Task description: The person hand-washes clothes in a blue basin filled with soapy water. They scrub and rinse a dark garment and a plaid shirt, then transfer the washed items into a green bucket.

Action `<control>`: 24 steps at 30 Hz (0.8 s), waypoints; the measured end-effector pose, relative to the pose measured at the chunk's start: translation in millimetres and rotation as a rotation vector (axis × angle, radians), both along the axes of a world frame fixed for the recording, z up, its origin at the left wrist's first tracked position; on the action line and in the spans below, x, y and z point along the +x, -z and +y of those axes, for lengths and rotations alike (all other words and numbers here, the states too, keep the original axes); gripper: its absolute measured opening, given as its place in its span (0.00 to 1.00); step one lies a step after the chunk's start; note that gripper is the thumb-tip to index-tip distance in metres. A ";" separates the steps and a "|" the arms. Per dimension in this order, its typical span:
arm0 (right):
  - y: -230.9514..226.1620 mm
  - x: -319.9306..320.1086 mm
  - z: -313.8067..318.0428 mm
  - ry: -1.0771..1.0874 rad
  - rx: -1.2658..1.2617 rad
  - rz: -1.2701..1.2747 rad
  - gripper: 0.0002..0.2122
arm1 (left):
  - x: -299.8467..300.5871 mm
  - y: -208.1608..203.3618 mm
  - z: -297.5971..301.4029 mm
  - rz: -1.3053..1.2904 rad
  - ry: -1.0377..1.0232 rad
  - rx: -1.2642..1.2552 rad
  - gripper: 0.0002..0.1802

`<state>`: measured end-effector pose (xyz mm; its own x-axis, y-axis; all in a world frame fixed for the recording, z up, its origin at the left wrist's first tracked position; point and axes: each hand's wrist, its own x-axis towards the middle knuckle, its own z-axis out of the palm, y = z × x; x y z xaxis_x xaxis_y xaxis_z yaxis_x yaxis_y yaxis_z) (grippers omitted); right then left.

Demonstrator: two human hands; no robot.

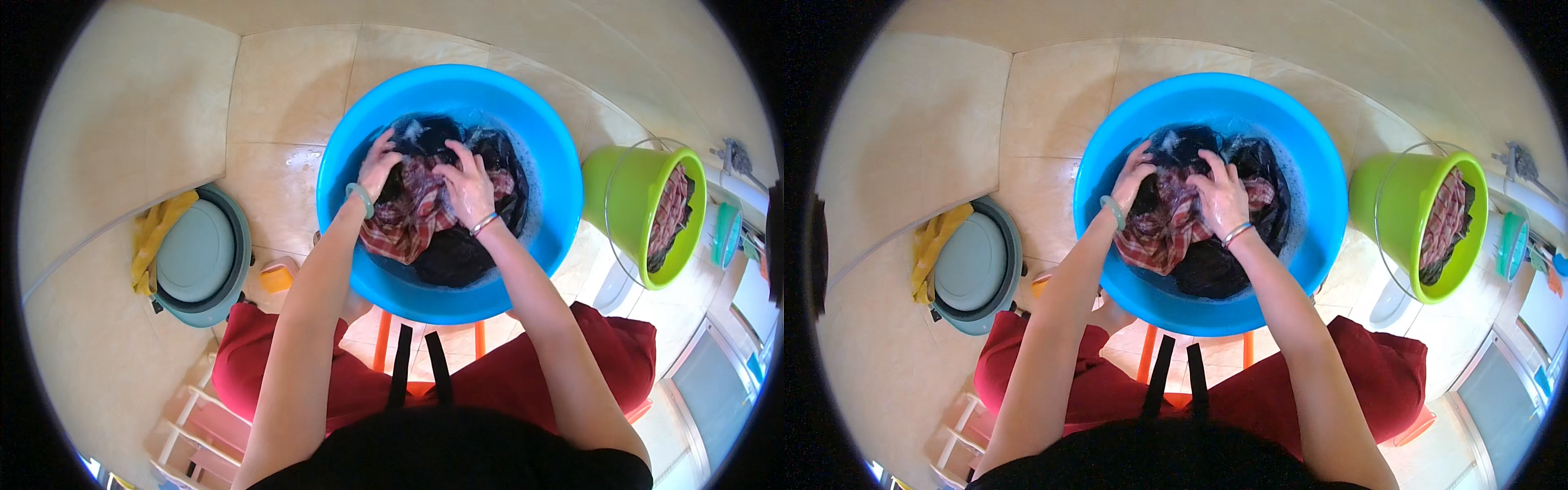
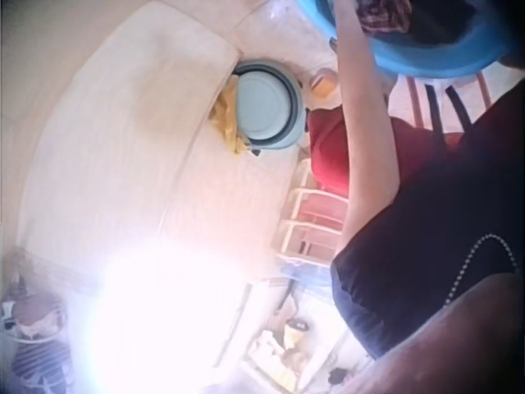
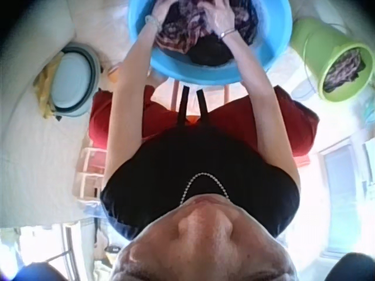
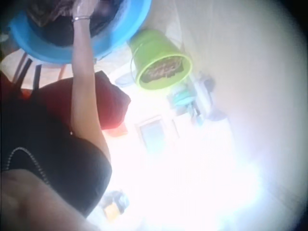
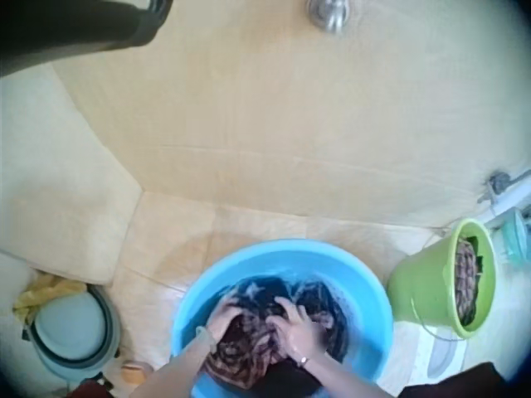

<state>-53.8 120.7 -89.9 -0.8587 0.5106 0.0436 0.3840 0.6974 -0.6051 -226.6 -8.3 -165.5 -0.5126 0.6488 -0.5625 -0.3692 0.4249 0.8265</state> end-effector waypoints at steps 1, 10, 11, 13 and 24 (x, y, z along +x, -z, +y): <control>-7.9 7.4 -8.2 0.007 -0.026 0.016 0.12 | 2.5 0.8 -5.0 0.131 0.042 -0.108 0.40; -40.4 77.2 -66.6 -0.089 -0.045 -0.007 0.09 | 59.8 -65.4 -20.1 0.398 0.612 -0.539 0.47; -45.1 84.4 -71.4 -0.116 -0.049 -0.032 0.08 | 66.2 -73.5 -24.0 0.357 0.645 -0.567 0.47; -49.7 100.0 -81.9 -0.154 -0.101 -0.082 0.07 | 75.2 -83.5 -30.3 0.257 0.680 -0.587 0.51; -18.6 143.8 -137.4 -0.251 -0.334 -0.338 0.12 | 157.3 -52.0 -58.7 0.525 1.082 -0.763 0.51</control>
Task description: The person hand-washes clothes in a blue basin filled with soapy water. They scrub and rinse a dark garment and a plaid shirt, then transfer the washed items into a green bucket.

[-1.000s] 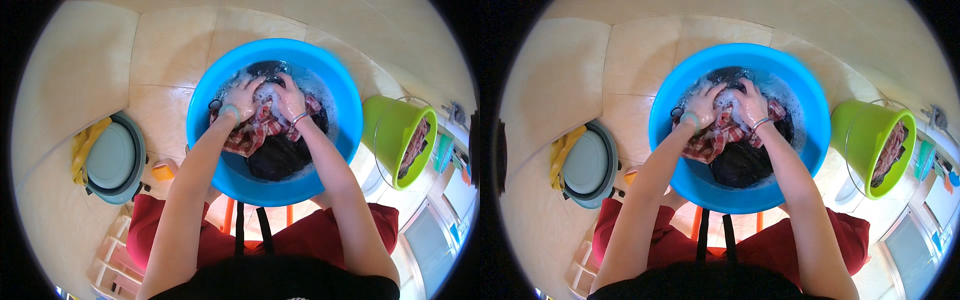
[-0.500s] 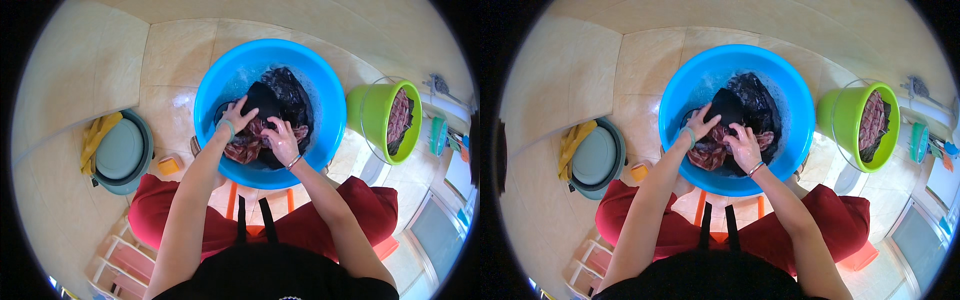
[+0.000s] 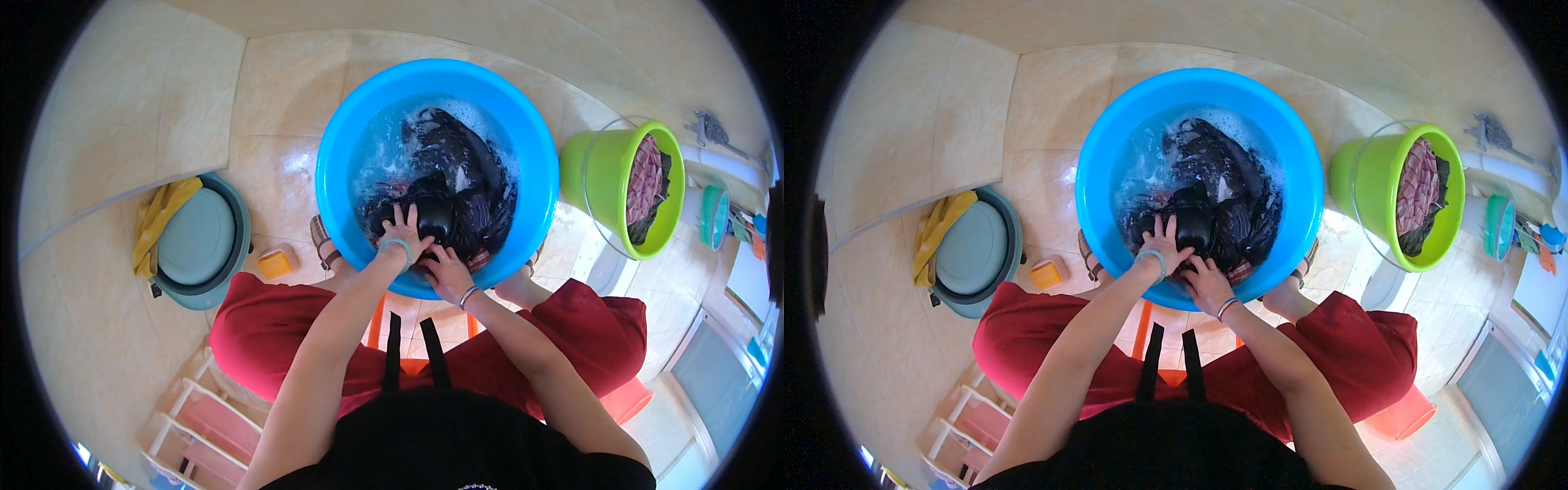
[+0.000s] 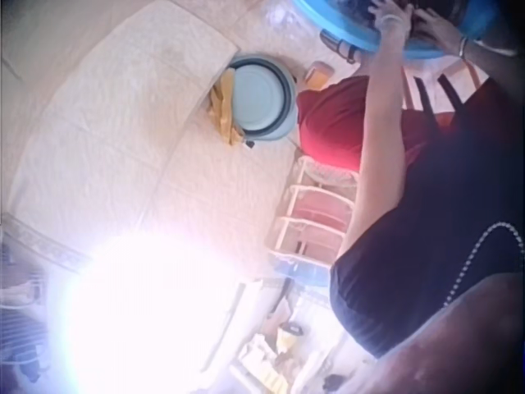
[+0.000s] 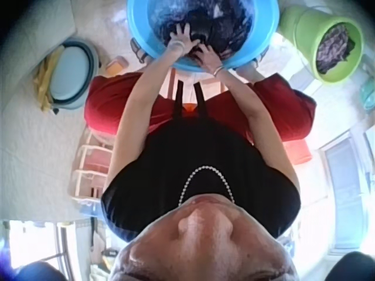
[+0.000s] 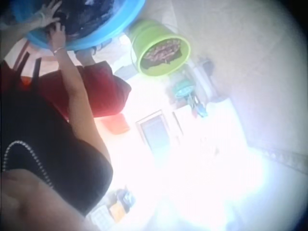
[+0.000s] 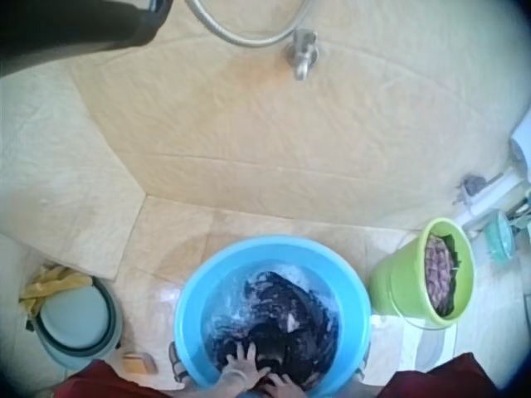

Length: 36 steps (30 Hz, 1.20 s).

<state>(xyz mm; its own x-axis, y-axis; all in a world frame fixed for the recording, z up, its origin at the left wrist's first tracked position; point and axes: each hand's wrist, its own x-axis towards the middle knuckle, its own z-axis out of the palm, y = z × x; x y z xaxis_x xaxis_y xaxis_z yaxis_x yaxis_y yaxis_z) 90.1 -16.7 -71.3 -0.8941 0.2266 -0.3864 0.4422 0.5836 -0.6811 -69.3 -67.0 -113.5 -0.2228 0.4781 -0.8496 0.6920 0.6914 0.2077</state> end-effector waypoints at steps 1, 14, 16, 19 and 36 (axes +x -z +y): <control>-1.4 0.2 0.2 -0.005 -0.040 -0.035 0.11 | 6.6 12.7 -3.4 0.018 0.060 -0.025 0.50; 21.6 -119.1 198.5 0.276 0.394 -0.363 0.46 | 26.6 8.9 12.6 0.108 0.090 -0.212 0.50; 35.3 -110.6 200.8 0.258 0.245 -0.491 0.50 | 19.2 -1.2 8.4 0.056 0.013 -0.097 0.48; 68.0 -70.5 184.2 0.240 0.224 -0.397 0.40 | 9.1 9.6 -8.7 -0.021 -0.073 0.078 0.44; -27.3 27.9 43.8 0.140 0.508 0.080 0.18 | -85.5 -49.7 -7.6 -0.048 -1.074 0.935 0.19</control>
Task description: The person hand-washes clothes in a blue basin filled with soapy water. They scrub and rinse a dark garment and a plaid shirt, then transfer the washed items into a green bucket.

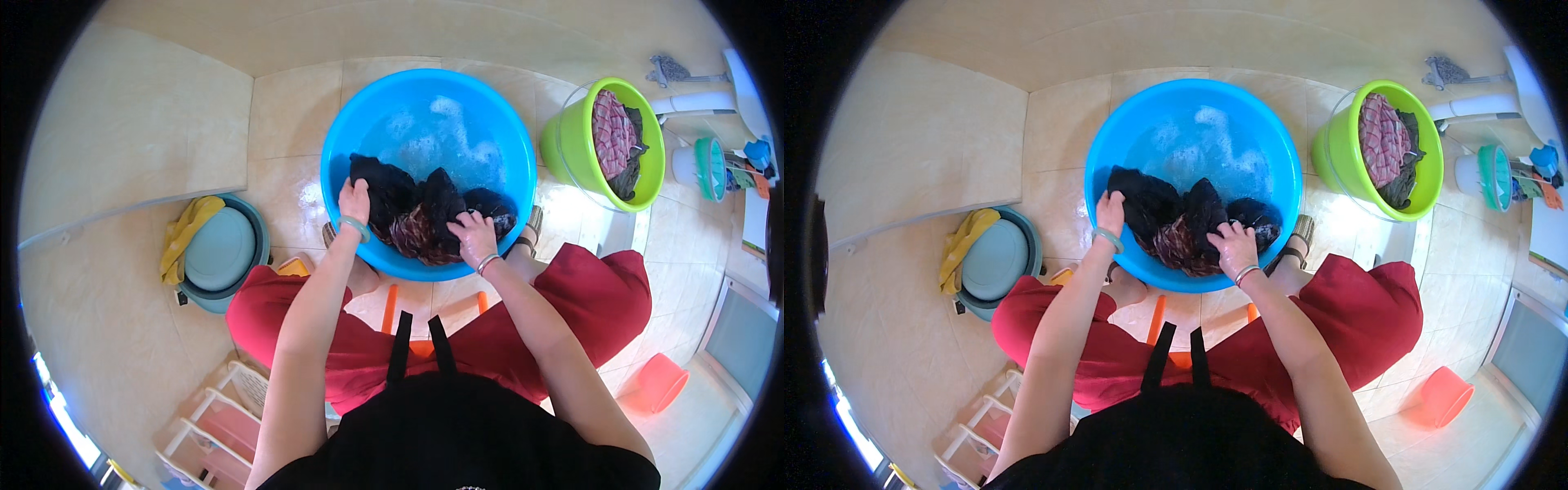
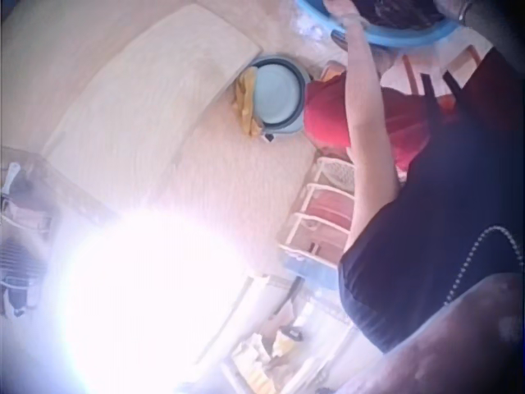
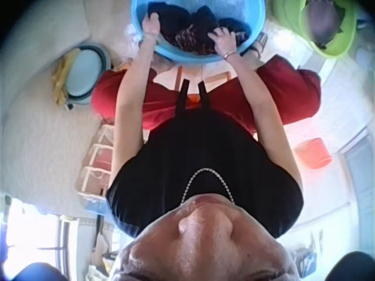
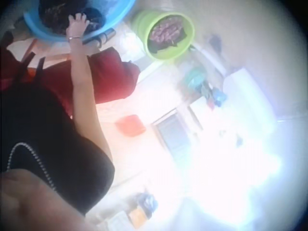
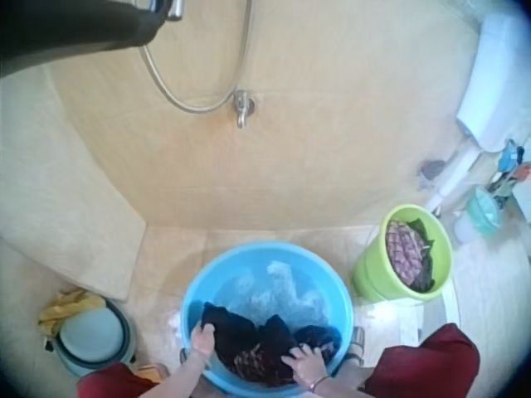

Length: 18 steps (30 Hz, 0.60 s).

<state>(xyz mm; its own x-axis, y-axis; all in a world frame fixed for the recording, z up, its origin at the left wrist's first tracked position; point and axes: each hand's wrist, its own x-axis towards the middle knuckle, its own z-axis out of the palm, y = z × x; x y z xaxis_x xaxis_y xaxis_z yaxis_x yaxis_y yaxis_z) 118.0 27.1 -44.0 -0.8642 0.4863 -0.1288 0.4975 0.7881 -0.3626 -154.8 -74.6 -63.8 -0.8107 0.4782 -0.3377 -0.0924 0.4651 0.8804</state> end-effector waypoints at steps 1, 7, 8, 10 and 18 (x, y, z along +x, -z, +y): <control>-1.7 2.4 -7.3 -0.026 -0.004 -0.019 0.18 | -2.5 -18.5 7.5 -0.030 -0.016 0.057 0.19; 20.1 0.8 -27.3 -0.107 -0.147 -0.256 0.21 | 7.3 -113.0 47.6 -0.217 -0.087 0.298 0.16; 26.2 -1.0 -24.3 -0.075 -0.207 -0.270 0.21 | 7.4 -118.4 51.0 -0.265 -0.083 0.348 0.16; 39.0 -4.2 -10.3 -0.005 -0.328 -0.299 0.21 | 6.3 -130.8 57.0 -0.353 -0.068 0.414 0.17; -0.7 -50.8 67.3 0.892 -1.119 0.558 0.23 | 7.2 -200.5 73.6 -0.822 0.059 0.705 0.20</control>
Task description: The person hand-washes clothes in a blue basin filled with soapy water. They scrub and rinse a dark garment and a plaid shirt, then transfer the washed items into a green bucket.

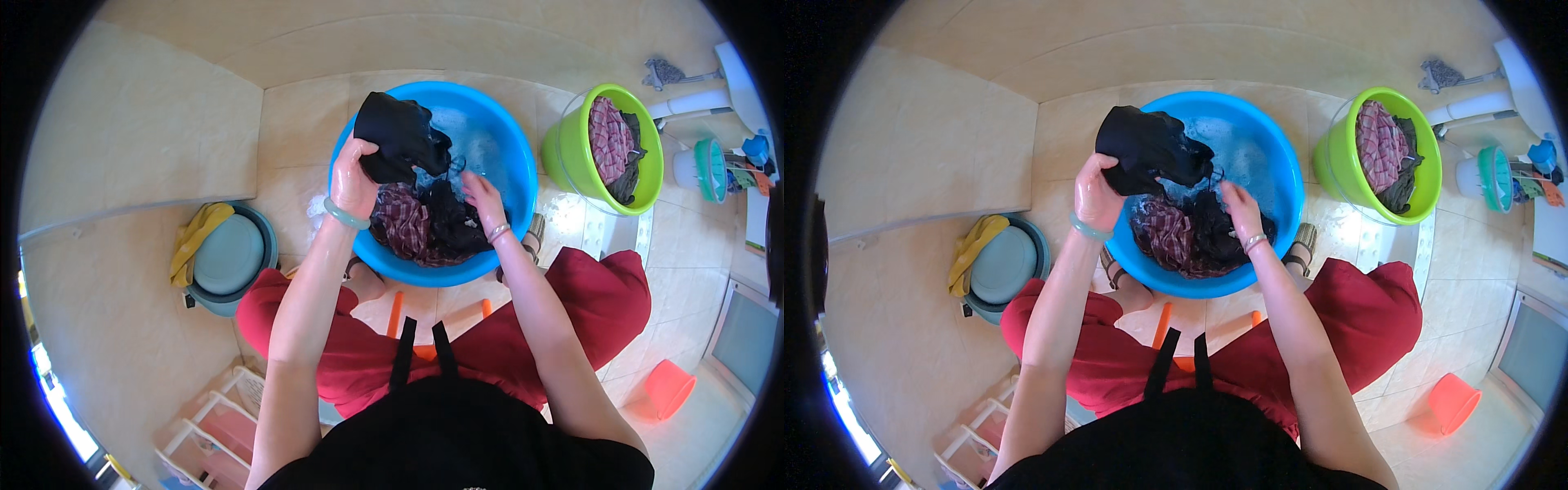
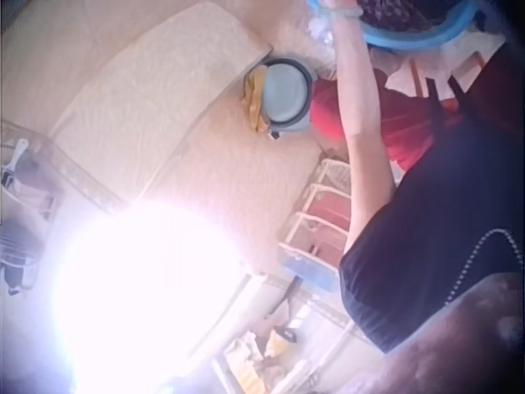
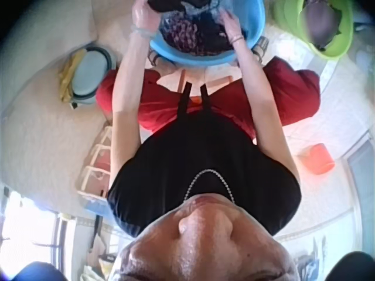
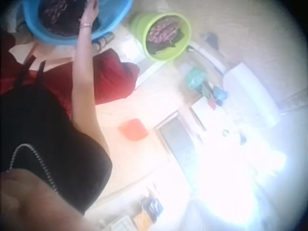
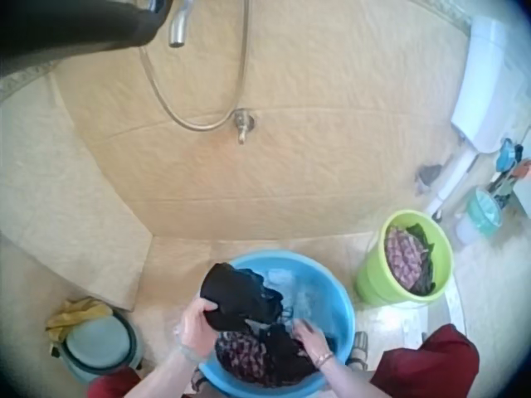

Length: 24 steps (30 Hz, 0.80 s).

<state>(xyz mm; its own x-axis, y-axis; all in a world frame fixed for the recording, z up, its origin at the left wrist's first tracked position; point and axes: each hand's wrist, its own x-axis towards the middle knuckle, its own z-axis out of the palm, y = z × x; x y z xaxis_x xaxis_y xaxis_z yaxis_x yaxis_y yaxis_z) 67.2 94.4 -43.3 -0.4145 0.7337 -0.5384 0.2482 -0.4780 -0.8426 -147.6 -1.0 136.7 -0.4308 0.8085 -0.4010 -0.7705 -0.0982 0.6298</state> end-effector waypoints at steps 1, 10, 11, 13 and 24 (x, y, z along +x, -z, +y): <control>-7.1 -12.9 7.9 0.097 -0.194 0.107 0.24 | 3.2 -6.2 -0.1 -0.095 0.053 0.082 0.22; 5.2 -57.3 46.9 0.319 -0.365 0.430 0.15 | -7.6 136.2 -18.7 -0.309 0.064 -0.110 0.23; 17.4 -52.1 50.0 0.305 -0.293 0.408 0.16 | -13.6 174.6 -29.5 -0.293 0.047 -0.247 0.23; 27.4 -38.2 50.4 0.225 -0.133 0.312 0.20 | -8.4 201.2 -33.5 -0.339 0.029 -0.504 0.25; -7.9 -54.9 51.5 -0.073 -0.034 0.337 0.32 | 38.2 239.8 18.1 0.997 0.531 -1.018 0.40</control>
<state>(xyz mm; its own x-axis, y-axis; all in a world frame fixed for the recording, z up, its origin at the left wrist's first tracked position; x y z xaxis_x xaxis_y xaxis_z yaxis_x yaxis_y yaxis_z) 12.3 146.0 -35.4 -0.6238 0.6797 -0.3857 -0.0070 -0.4984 -0.8669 -109.4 17.1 -103.1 -0.6118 0.5195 -0.5965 0.1927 0.8293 0.5246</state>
